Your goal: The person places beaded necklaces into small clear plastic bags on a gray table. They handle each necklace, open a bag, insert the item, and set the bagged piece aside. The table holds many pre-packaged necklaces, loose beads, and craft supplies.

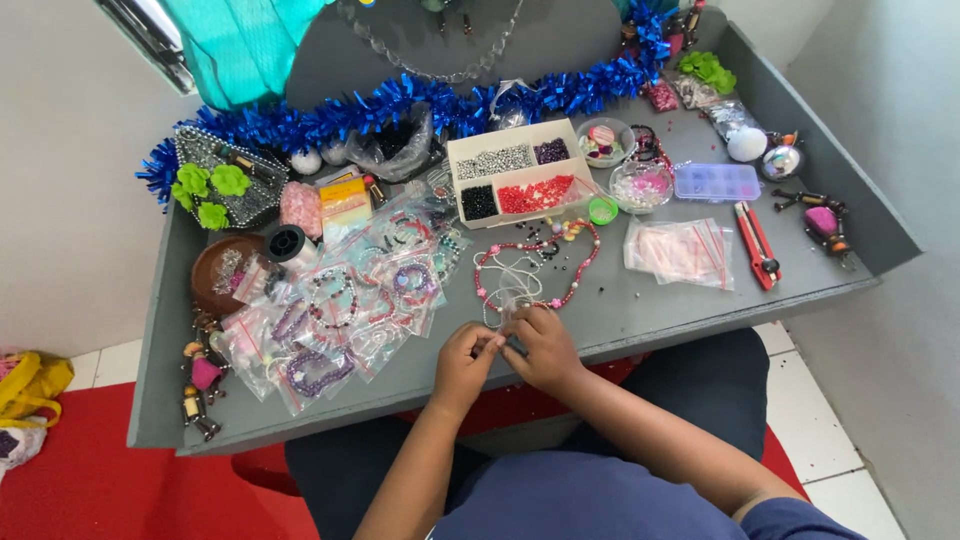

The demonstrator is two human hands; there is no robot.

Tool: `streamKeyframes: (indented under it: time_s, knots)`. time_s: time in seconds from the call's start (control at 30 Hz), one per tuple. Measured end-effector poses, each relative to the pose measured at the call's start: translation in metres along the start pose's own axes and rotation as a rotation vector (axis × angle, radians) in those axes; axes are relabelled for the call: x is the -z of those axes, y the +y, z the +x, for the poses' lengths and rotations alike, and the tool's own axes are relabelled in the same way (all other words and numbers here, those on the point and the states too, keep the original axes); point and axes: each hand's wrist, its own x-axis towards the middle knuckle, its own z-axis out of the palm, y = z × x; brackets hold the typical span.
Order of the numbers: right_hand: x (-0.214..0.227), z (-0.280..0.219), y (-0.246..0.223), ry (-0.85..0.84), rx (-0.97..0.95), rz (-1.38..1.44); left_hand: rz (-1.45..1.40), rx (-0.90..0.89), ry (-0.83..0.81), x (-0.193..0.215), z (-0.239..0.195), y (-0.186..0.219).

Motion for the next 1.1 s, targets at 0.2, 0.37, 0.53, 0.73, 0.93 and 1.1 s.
streamKeyframes:
  time_s: [0.2, 0.37, 0.53, 0.73, 0.93, 1.1]
  knots:
    - [0.008, 0.004, -0.011, -0.034, -0.056, -0.044, 0.061, -0.049, -0.012, 0.003, 0.005, 0.006]
    - [0.002, -0.001, -0.001, -0.008, -0.012, -0.034, 0.058, -0.002, -0.026, 0.003, -0.001, 0.015]
    - [0.005, -0.001, -0.002, 0.011, 0.007, 0.002, 0.01, 0.068, -0.035, 0.001, 0.0, 0.003]
    - [0.011, 0.005, -0.008, 0.144, 0.167, 0.064, -0.028, -0.266, -0.035, 0.003, 0.001, -0.007]
    - [0.016, 0.009, -0.011, 0.122, 0.144, 0.104, -0.048, -0.286, -0.057, 0.004, 0.003, -0.01]
    - [0.022, 0.013, -0.017, 0.143, 0.162, 0.151, -0.032, -0.263, 0.008, 0.001, 0.003, -0.01]
